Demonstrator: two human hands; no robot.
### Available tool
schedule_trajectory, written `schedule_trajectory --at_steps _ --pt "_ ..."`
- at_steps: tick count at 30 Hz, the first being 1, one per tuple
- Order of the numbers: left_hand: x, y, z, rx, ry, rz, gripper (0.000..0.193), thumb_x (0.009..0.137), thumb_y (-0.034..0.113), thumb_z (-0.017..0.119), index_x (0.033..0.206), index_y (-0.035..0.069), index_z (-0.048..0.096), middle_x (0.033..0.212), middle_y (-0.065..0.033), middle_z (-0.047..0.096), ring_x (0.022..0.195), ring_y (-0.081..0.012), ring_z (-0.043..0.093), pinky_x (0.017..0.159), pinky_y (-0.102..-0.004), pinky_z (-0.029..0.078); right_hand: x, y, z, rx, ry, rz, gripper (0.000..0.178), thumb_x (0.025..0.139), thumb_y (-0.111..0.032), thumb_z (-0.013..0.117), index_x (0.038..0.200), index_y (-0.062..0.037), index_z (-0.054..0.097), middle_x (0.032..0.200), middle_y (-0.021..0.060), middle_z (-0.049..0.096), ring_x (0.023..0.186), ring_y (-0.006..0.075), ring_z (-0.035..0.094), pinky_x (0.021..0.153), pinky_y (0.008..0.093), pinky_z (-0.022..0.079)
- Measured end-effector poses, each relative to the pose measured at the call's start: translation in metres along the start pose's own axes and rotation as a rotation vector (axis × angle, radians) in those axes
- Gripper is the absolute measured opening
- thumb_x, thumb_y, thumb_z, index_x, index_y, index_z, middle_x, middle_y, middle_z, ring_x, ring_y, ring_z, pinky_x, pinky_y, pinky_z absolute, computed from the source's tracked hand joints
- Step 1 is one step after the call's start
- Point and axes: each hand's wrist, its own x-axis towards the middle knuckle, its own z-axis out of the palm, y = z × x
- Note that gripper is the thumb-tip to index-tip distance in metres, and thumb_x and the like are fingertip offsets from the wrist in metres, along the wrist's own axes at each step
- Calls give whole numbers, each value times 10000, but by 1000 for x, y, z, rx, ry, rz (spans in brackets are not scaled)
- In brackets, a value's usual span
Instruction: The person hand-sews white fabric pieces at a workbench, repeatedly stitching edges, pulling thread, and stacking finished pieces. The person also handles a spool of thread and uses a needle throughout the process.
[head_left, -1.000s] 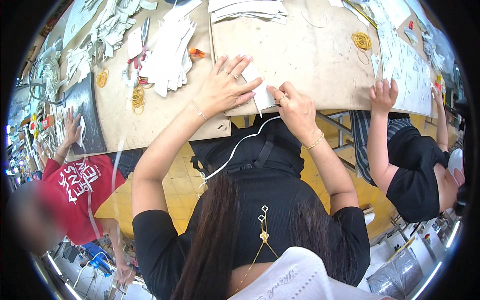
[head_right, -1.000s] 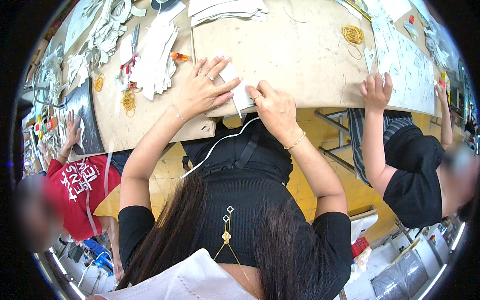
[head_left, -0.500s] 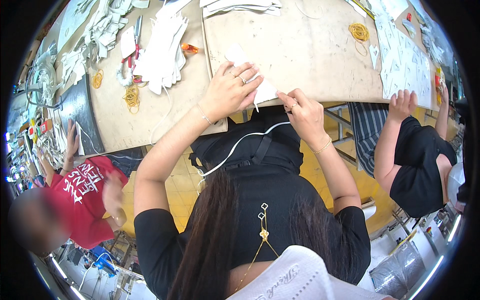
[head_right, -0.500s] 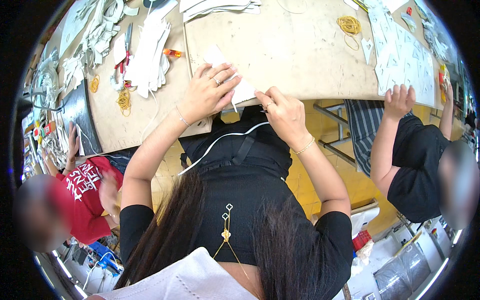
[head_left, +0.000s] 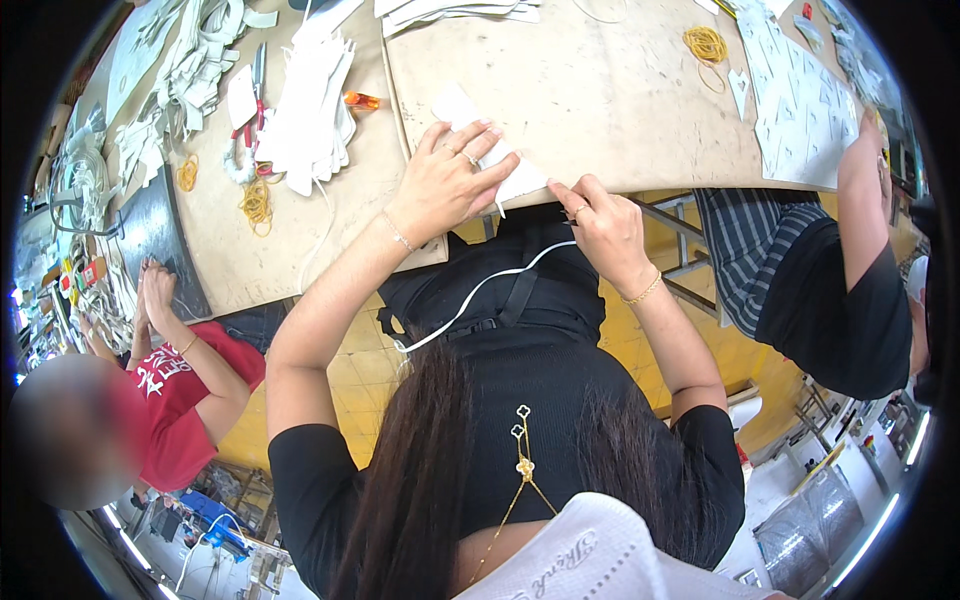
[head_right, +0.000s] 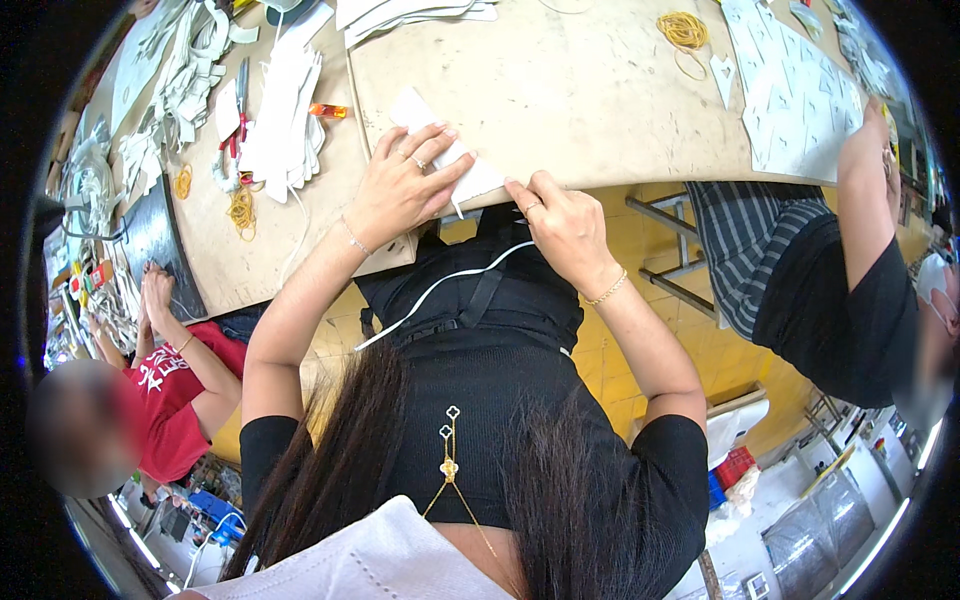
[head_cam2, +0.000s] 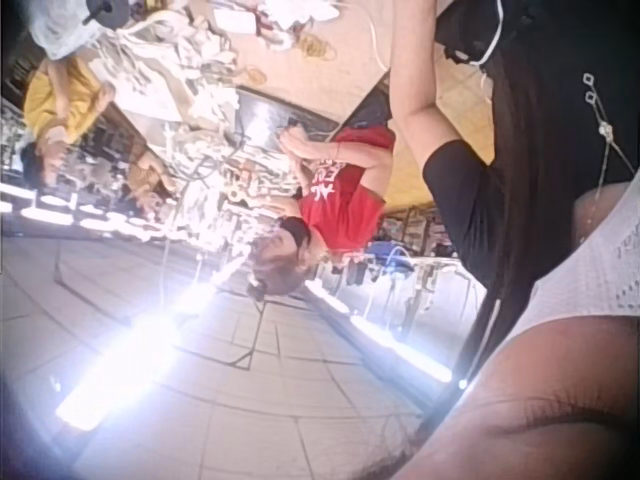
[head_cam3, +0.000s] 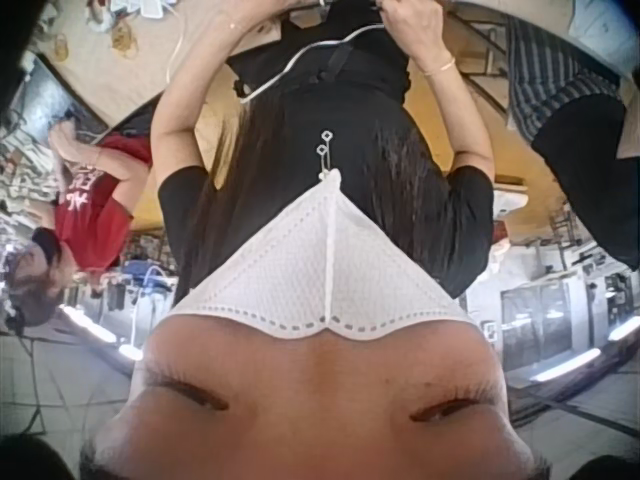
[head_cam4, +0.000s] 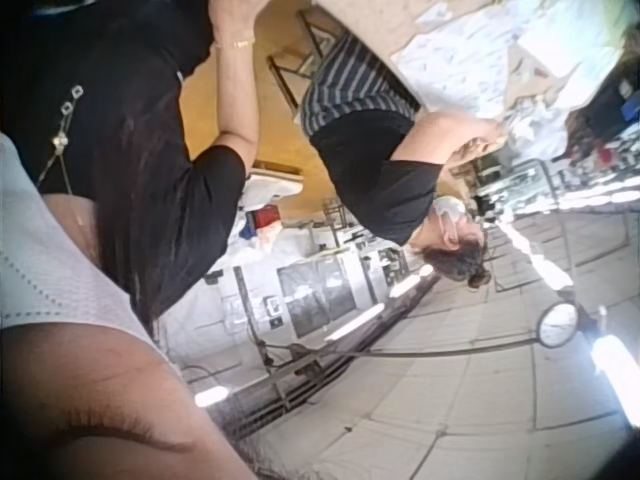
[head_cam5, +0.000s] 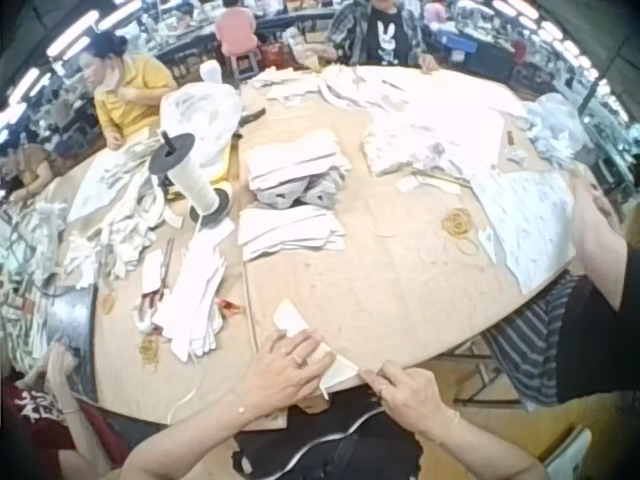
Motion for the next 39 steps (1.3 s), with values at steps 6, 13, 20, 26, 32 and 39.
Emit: schedule_trajectory --at_steps 6,13,20,26,32,39 --pt "1 5 0 47 -37 6 513 871 359 691 1370 394 575 1387 -88 541 1365 -268 439 1109 -529 338 -1 -2 1 -12 -35 29 437 746 21 696 1152 -134 733 815 36 571 565 204 596 524 336 494" --pt "0 12 2 65 -37 -12 514 873 386 691 1371 429 572 1372 -110 542 1355 -286 444 1119 -542 327 -2 -9 2 -39 -59 56 439 752 18 687 1159 -140 732 829 34 579 585 198 604 544 330 507" --pt "15 0 0 -42 77 5 374 890 334 695 1230 191 637 1125 -41 579 1146 -214 547 961 -486 367 -1 -19 -17 -76 -59 174 286 898 -179 664 1180 -138 691 899 36 584 743 218 657 599 346 544" --pt "33 0 -24 -156 -69 14 183 898 282 695 982 131 635 1092 -53 618 1105 -219 573 1011 -471 333 1 -12 -34 246 -61 588 468 917 -210 698 1286 3 504 1069 202 624 860 358 676 743 429 556" --pt "28 1 -64 -534 -242 -251 150 901 237 701 924 93 665 788 -71 677 803 -224 620 995 -412 326 1 -35 -39 458 -145 544 431 883 -26 673 1293 14 548 1144 192 582 889 334 657 819 397 541" --pt "8 1 -87 -600 -270 -347 161 879 234 739 933 89 698 743 -67 663 706 -200 564 870 -340 339 18 -53 -33 649 -98 635 420 921 -11 659 1337 -17 604 1314 93 566 738 123 684 582 250 580"
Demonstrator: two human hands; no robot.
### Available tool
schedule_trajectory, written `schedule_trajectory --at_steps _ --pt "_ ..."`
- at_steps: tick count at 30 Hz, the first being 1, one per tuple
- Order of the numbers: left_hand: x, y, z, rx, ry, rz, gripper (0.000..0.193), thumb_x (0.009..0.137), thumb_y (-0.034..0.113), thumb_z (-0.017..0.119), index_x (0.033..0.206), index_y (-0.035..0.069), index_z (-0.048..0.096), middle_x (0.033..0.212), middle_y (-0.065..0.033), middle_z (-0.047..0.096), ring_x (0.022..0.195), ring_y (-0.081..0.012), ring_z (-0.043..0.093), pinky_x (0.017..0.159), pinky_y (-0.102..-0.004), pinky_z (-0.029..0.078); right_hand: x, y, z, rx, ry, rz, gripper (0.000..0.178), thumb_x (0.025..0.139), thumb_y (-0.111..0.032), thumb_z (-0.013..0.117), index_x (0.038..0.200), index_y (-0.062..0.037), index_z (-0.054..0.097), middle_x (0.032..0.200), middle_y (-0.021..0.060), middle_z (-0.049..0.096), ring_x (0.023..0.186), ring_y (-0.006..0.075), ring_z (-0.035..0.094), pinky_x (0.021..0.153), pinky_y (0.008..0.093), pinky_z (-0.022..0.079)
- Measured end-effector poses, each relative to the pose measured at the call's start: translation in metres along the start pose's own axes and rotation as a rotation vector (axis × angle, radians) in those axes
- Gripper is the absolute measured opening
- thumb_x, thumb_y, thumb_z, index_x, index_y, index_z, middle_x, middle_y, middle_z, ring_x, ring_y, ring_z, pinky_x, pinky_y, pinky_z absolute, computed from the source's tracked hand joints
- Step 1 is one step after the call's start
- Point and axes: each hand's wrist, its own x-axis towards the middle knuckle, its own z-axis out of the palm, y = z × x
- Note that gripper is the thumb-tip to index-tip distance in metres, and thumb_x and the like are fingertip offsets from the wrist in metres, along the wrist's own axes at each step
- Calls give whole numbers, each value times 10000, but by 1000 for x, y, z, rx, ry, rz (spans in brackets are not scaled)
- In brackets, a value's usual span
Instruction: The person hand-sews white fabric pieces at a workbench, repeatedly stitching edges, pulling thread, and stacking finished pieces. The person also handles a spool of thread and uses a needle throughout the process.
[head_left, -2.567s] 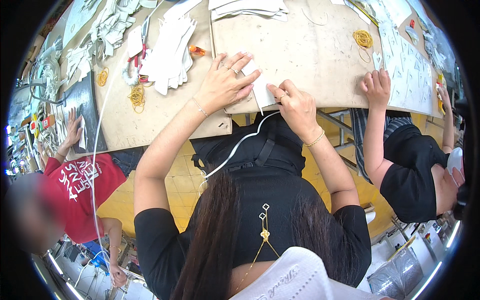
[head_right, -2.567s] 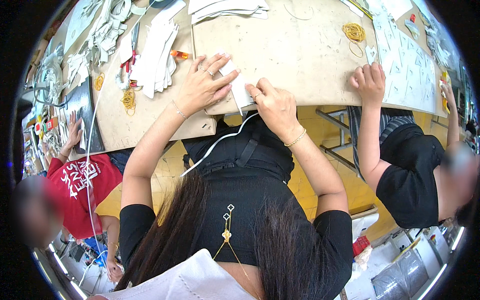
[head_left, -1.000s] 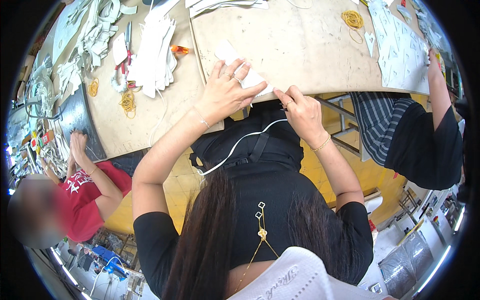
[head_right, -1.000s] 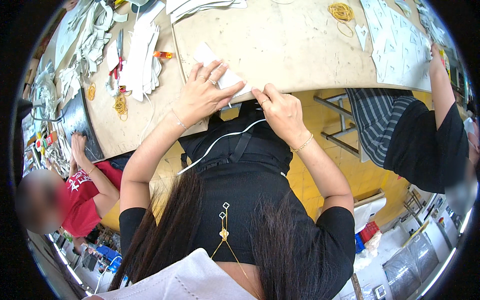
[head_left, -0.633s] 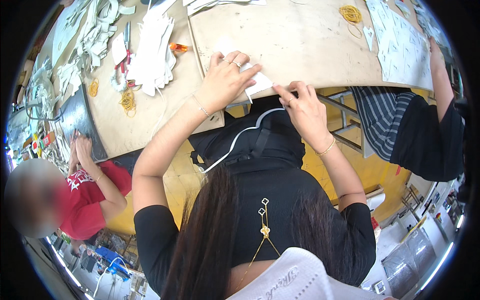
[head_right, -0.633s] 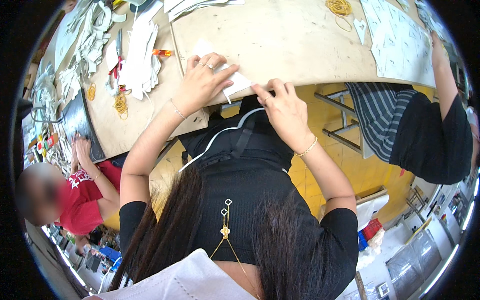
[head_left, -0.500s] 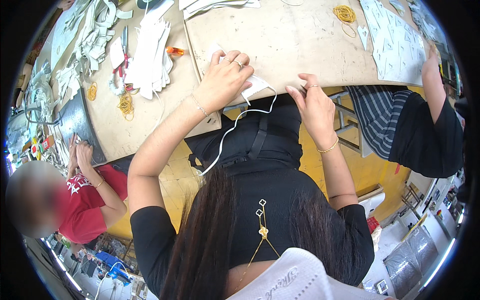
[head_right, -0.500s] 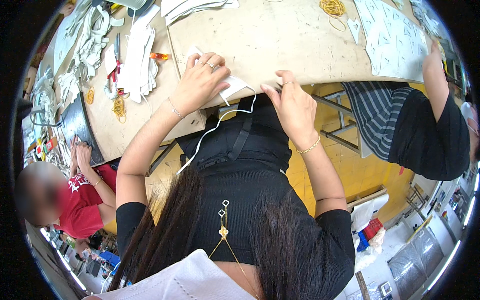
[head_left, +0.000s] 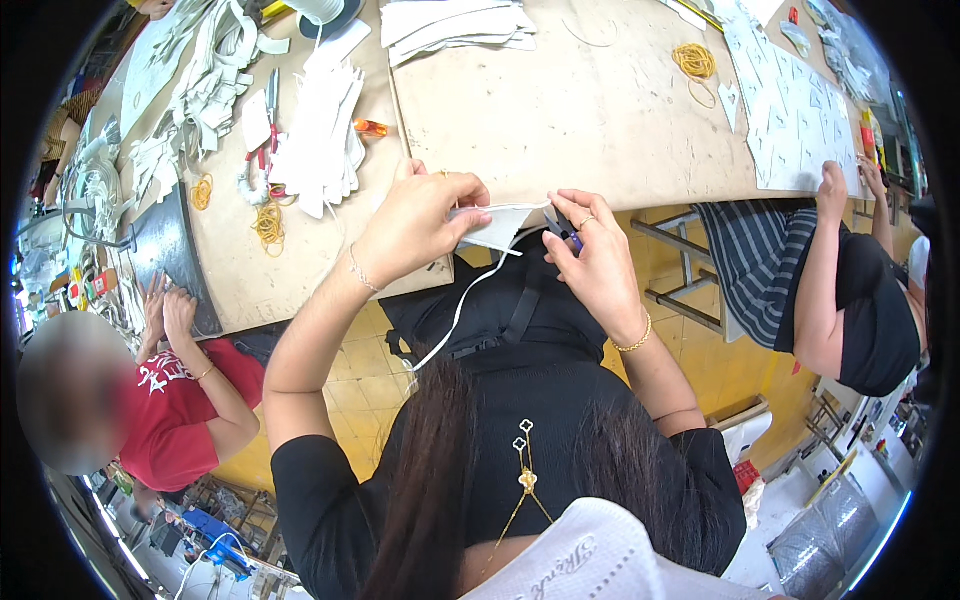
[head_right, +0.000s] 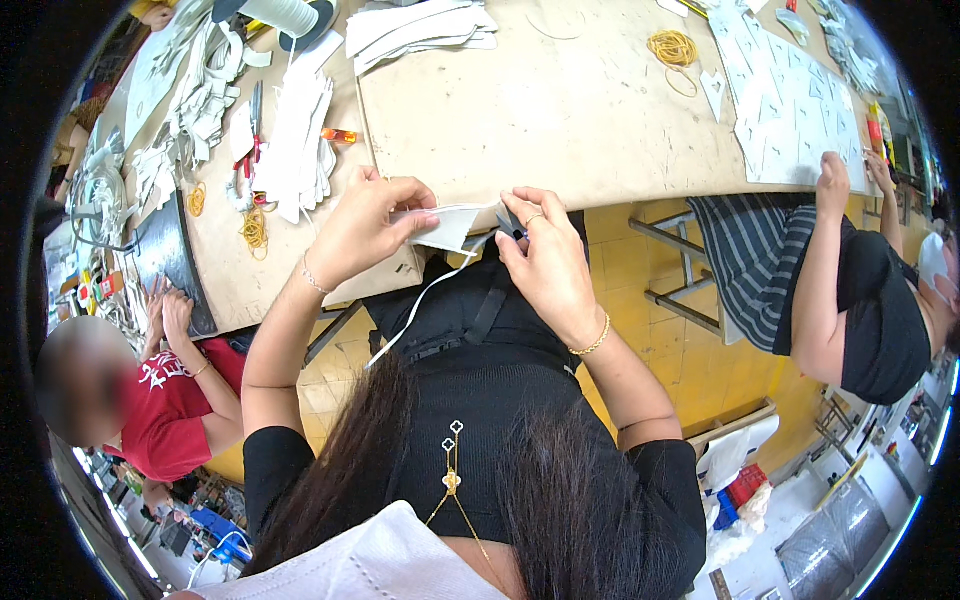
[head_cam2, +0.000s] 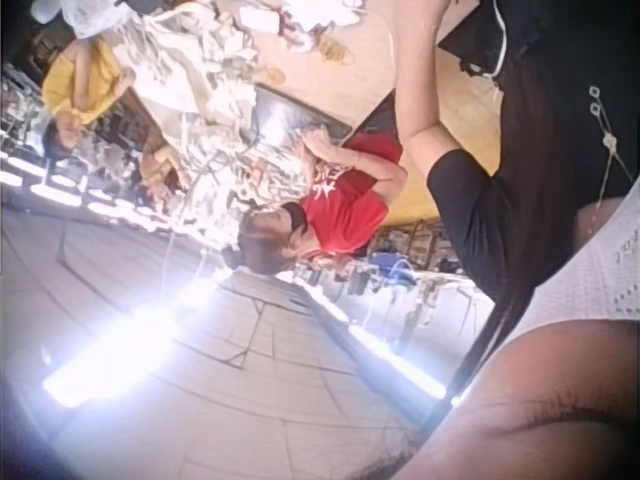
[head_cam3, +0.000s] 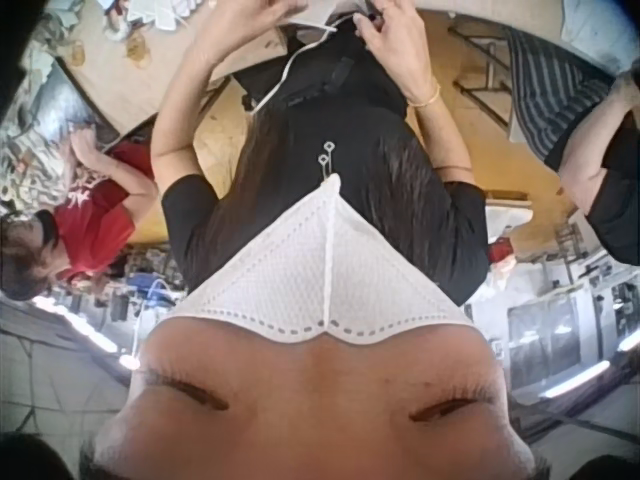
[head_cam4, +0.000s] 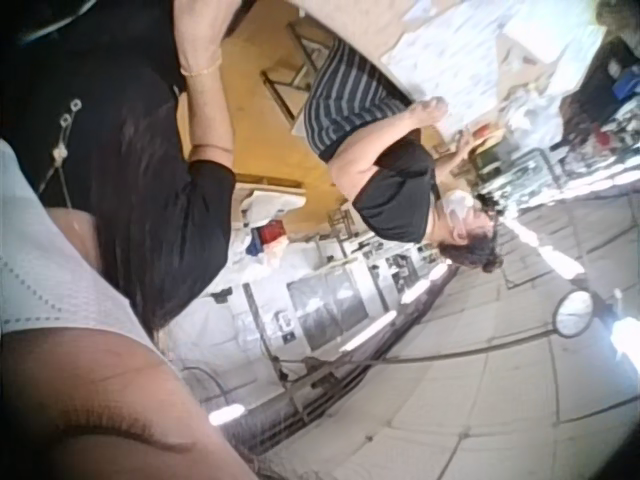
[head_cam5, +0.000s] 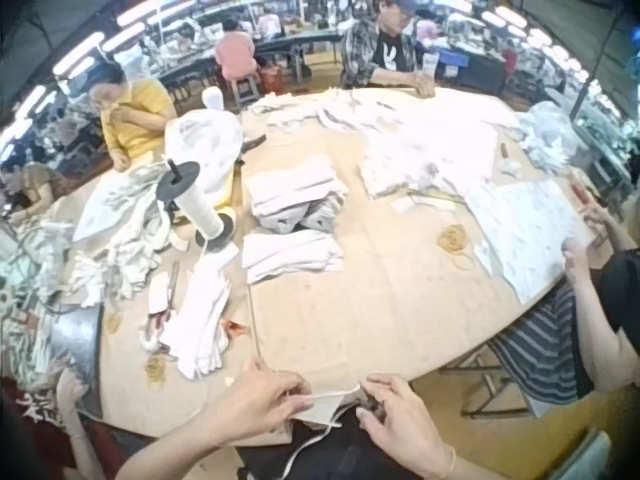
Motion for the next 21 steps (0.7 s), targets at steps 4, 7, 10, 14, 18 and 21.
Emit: schedule_trajectory --at_steps 4,7,10,14,18,21 --pt "-6 -1 0 -28 29 -13 162 880 238 744 932 91 700 757 -57 678 713 -194 568 868 -334 340 8 -3 6 1 41 -49 441 911 -4 666 1347 -21 602 1313 94 578 766 118 696 566 248 582" --pt "-9 -3 1 -38 47 -24 169 873 242 753 930 92 700 763 -56 682 737 -203 582 867 -333 346 9 -4 4 -36 54 -40 439 899 4 672 1333 -18 611 1288 111 613 842 159 716 637 266 604" --pt "-9 -4 1 -32 55 -54 180 866 251 762 928 92 704 770 -62 687 754 -208 590 871 -334 359 8 -6 1 -129 90 -98 426 871 -25 691 1291 13 626 1254 146 643 809 248 707 766 344 573" --pt "-9 -4 2 -82 55 -72 190 851 248 777 929 86 714 789 -71 697 782 -212 598 851 -331 387 9 -8 5 -65 80 -144 413 876 -15 689 1286 -2 639 1276 135 642 819 243 703 765 328 579" --pt "-11 -2 2 -84 53 -88 198 842 235 782 936 73 719 810 -85 708 804 -215 619 835 -333 413 16 -6 8 -90 103 -190 407 900 -13 679 1305 -29 643 1185 136 682 814 213 695 740 297 593" --pt "-10 -5 5 -117 69 -73 198 845 214 776 932 46 715 805 -104 711 792 -224 652 808 -339 460 21 -4 8 -94 89 -168 387 914 -26 665 1300 -33 649 1067 129 715 732 185 683 661 288 592"
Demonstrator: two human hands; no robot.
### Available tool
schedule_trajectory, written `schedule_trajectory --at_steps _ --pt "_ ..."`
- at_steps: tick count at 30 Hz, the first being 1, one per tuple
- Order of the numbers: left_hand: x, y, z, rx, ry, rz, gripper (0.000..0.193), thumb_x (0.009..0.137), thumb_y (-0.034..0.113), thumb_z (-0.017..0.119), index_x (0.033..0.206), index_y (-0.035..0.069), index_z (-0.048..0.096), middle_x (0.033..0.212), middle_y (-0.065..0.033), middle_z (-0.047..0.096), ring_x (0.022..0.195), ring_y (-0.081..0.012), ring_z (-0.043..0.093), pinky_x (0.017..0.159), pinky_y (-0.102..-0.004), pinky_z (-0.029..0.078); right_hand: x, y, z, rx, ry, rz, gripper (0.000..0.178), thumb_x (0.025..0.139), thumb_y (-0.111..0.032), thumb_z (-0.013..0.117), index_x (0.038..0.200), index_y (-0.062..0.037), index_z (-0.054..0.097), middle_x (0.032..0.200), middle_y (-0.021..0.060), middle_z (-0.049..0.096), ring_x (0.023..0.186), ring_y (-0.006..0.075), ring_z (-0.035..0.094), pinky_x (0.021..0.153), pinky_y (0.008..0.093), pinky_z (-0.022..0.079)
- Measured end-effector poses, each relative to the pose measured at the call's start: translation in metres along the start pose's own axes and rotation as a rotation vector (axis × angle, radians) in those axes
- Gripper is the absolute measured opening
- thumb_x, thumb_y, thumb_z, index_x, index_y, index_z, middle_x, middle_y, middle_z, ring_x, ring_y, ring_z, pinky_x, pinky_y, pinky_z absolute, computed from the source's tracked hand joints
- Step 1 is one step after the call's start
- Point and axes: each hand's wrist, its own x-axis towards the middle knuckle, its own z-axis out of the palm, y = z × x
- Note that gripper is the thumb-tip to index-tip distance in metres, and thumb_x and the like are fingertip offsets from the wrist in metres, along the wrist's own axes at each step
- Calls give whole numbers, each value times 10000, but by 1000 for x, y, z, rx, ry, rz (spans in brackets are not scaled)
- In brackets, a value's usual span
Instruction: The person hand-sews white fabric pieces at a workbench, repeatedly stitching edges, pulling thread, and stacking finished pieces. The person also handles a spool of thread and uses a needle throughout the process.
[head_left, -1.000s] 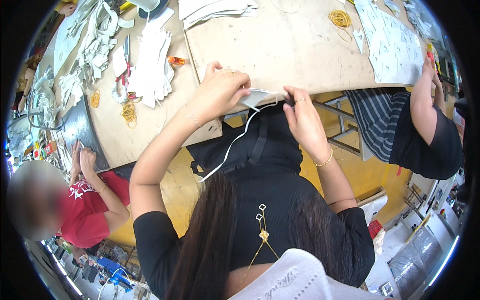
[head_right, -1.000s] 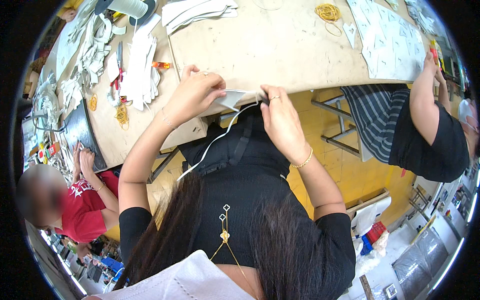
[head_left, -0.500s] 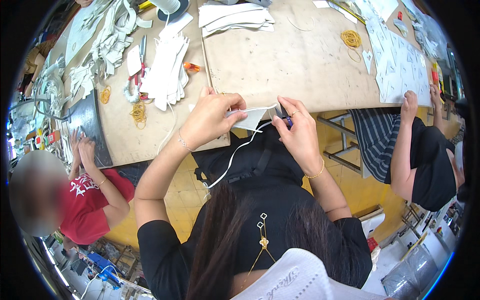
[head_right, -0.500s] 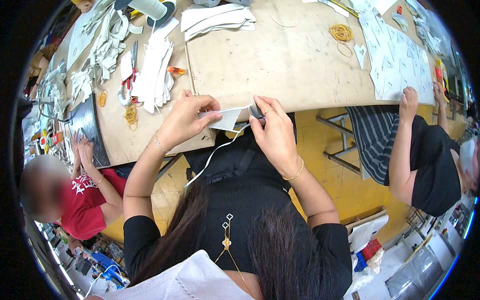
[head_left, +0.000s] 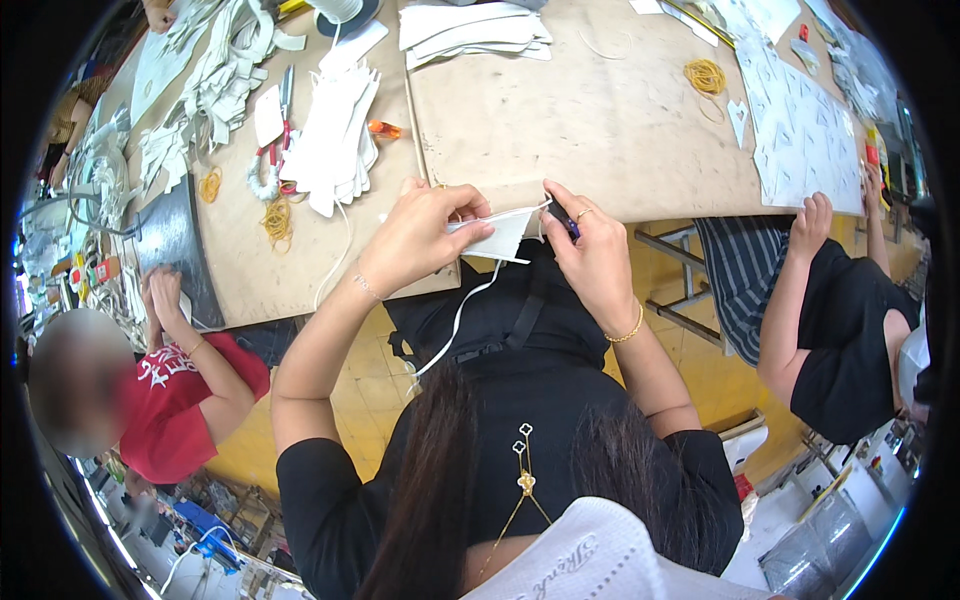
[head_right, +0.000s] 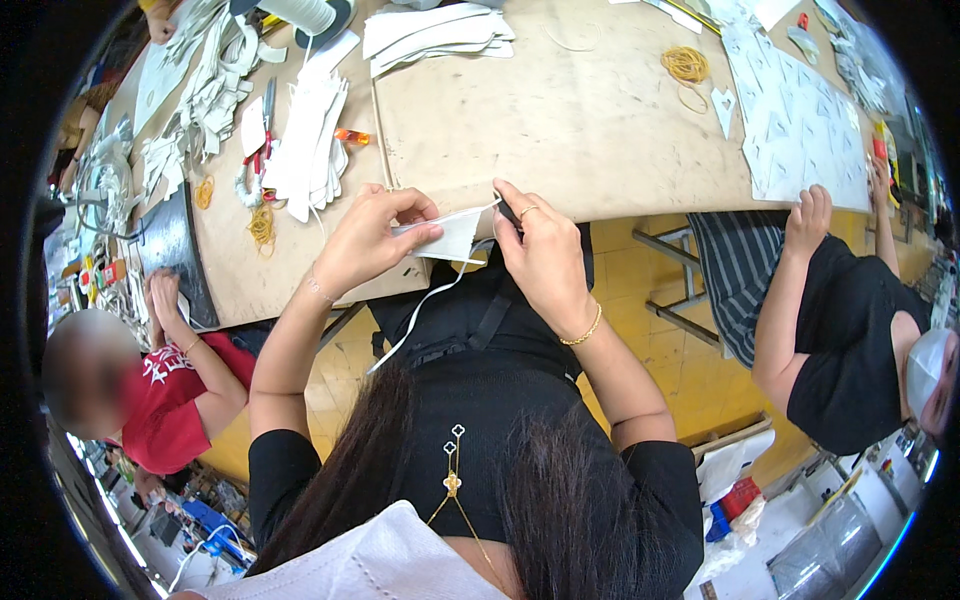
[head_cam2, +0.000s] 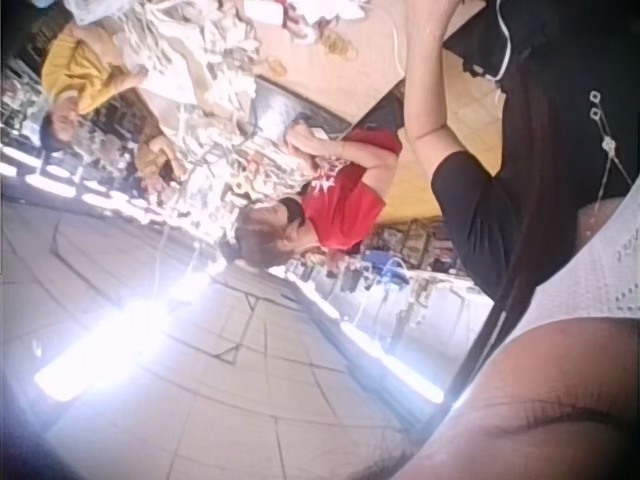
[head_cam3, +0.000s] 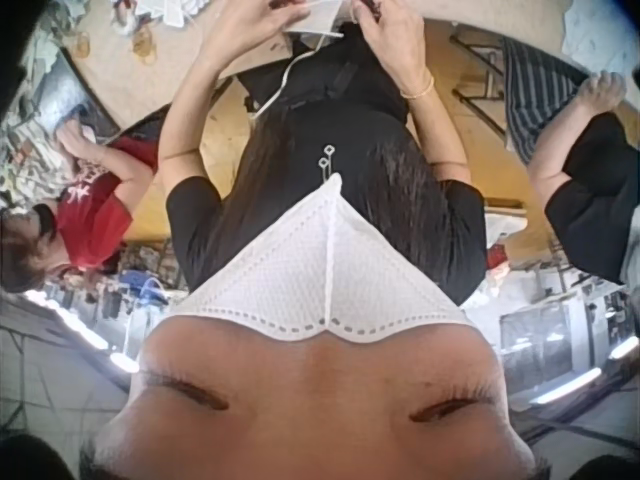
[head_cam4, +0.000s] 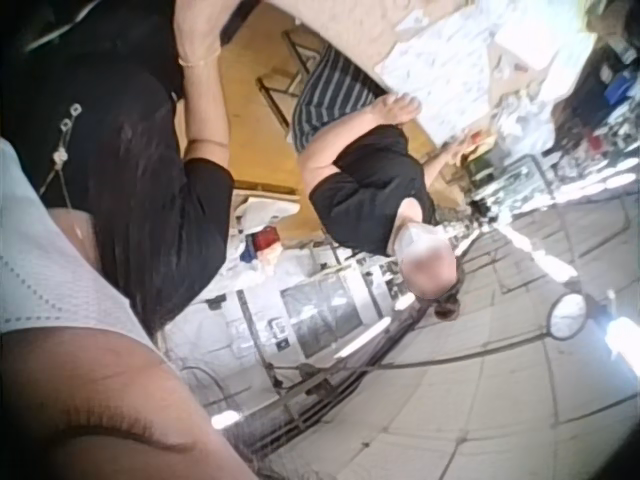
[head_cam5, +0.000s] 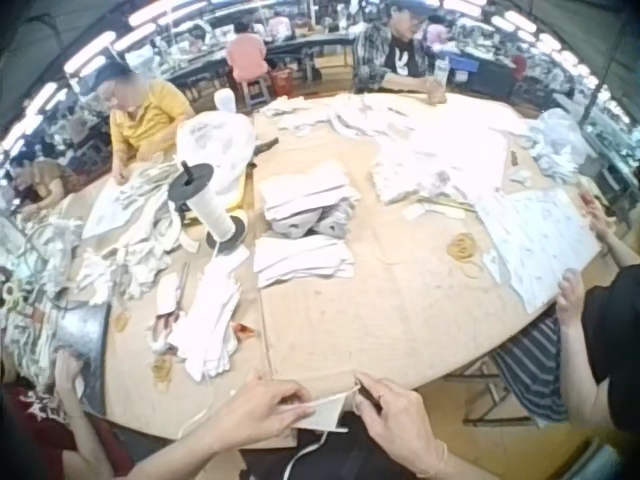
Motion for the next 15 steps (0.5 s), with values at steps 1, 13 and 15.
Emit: schedule_trajectory --at_steps 1,13,15 --pt "0 -2 1 -13 11 -6 197 847 204 773 929 35 713 799 -113 711 782 -228 664 794 -341 480 2 1 1 10 -19 10 379 918 -30 661 1297 -34 652 1028 125 724 704 173 677 628 282 590" --pt "-6 -25 0 -337 187 -195 150 886 144 744 940 12 697 766 -63 693 718 -120 656 659 -280 504 24 31 -12 261 132 163 354 975 -36 612 1329 -32 638 982 75 725 852 121 718 504 223 531" --pt "-8 -38 -15 -391 357 -235 157 893 142 742 968 13 694 787 -36 688 740 -98 651 654 -267 500 36 44 -28 256 214 212 372 978 -46 616 1350 -39 622 1003 87 737 841 116 715 507 227 535"
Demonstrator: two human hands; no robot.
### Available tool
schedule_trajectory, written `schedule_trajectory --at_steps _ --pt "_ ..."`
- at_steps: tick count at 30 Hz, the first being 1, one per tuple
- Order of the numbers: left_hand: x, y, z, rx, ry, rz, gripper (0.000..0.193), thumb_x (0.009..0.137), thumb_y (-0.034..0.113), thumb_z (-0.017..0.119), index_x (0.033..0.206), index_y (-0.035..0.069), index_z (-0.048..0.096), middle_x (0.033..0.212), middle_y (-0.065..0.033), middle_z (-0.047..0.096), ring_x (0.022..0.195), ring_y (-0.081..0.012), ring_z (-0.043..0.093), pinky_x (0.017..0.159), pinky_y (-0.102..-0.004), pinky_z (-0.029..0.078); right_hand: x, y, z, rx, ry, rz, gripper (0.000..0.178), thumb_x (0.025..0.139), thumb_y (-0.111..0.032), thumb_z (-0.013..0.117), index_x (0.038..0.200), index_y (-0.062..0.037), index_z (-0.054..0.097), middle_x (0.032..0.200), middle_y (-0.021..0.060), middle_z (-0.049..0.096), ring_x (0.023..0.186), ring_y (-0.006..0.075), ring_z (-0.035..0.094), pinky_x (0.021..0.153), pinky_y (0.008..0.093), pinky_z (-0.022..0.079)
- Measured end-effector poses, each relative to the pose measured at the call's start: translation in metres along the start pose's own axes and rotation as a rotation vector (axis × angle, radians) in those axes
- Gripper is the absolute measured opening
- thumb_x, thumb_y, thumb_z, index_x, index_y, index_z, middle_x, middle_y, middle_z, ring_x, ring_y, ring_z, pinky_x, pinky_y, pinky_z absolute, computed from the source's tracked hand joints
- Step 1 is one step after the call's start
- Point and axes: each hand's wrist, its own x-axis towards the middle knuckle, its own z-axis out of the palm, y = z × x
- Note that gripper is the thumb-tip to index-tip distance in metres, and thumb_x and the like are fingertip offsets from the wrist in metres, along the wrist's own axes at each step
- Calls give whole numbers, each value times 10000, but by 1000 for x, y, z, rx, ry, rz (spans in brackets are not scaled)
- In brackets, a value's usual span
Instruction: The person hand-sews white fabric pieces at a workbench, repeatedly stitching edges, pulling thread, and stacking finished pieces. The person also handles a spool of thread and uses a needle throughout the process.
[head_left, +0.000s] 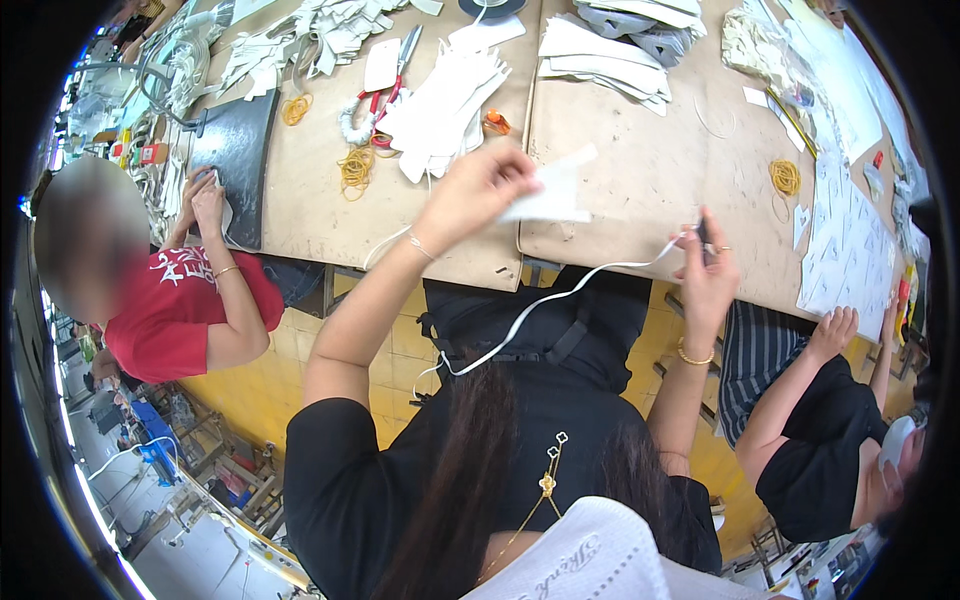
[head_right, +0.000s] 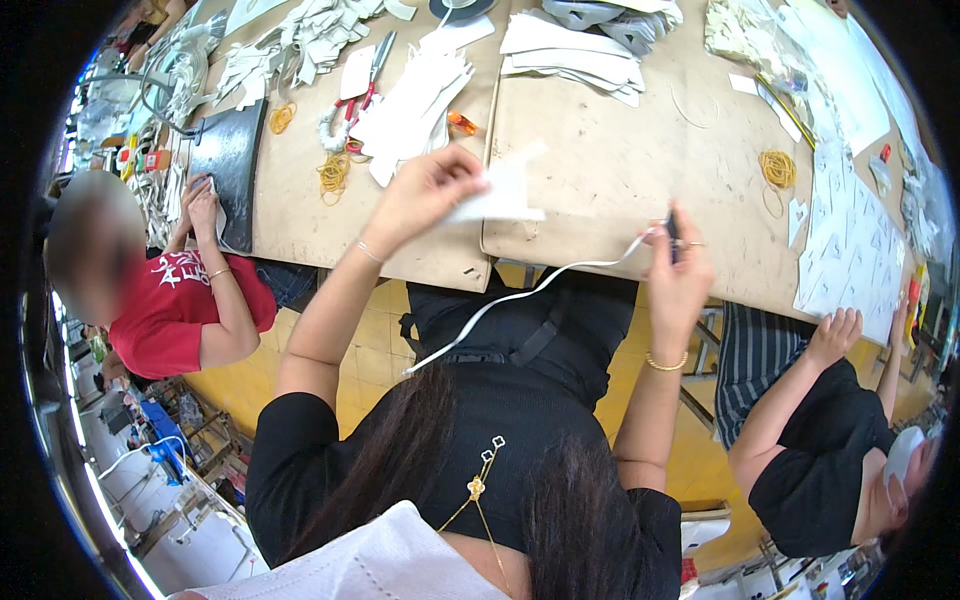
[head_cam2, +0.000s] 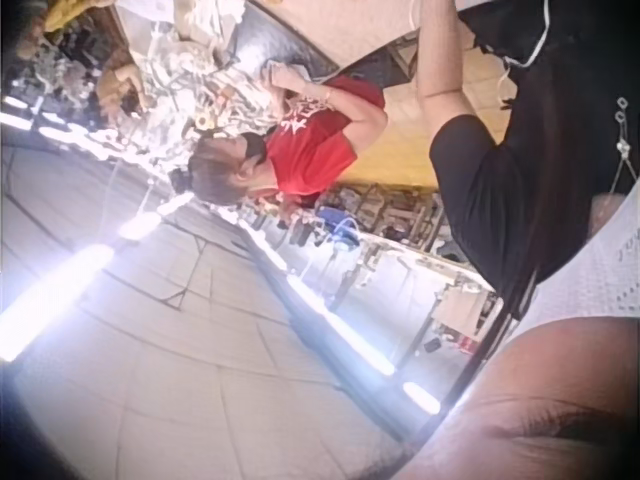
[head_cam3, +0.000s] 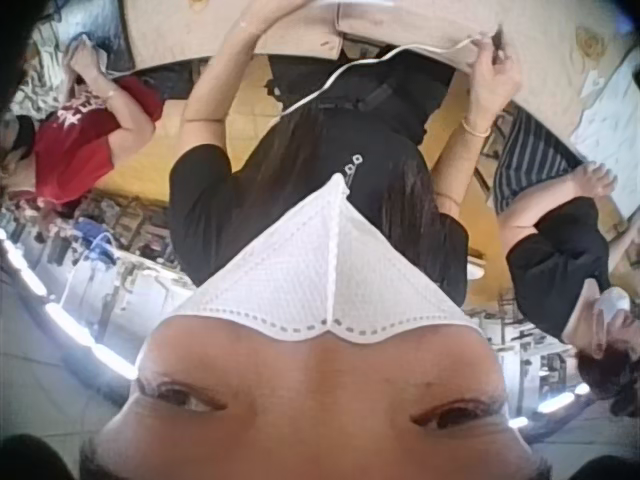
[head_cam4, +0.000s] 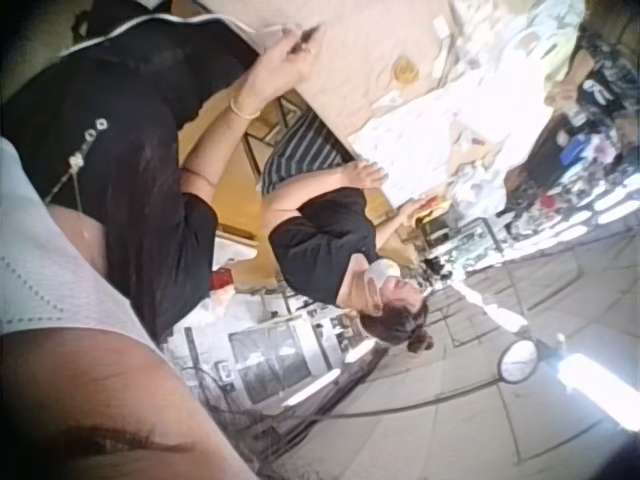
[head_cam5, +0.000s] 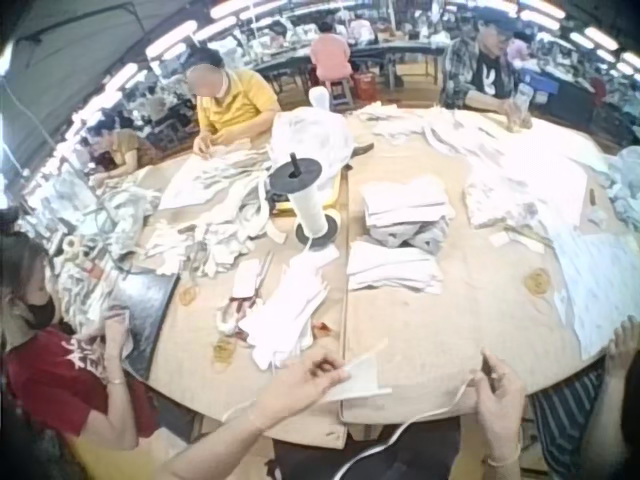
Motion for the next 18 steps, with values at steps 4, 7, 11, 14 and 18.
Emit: schedule_trajectory --at_steps 4,7,11,14,18 --pt "26 -19 -44 -381 385 55 245 921 129 732 1088 -31 650 870 -20 691 787 -75 636 680 -228 503 37 2 -33 -244 125 -18 429 978 -127 648 1395 -48 586 1035 95 731 858 114 735 498 213 515" --pt "53 -37 -64 -305 492 18 366 935 160 731 1204 -55 609 928 -54 704 868 -75 635 751 -220 510 51 4 -37 -256 175 -64 442 968 -134 655 1394 -40 584 915 73 726 806 117 737 504 223 532" --pt "61 -65 -79 259 604 -58 344 917 256 734 1140 -4 702 952 -113 725 866 -148 656 777 -299 520 56 12 -33 -209 148 -93 435 968 -131 651 1387 -33 587 900 67 719 791 124 737 506 227 540" --pt "46 -84 -86 443 632 -96 299 865 269 751 1012 9 748 925 -171 719 873 -264 682 812 -373 527 58 18 -31 -296 153 -85 442 959 -131 644 1391 -54 587 814 72 747 703 84 700 511 251 519" --pt "38 -100 -80 517 619 -198 286 821 238 779 950 -11 726 894 -181 710 864 -311 681 804 -407 533 68 24 -24 -368 123 -88 411 957 -138 642 1361 -66 610 738 53 727 632 71 649 531 250 478"
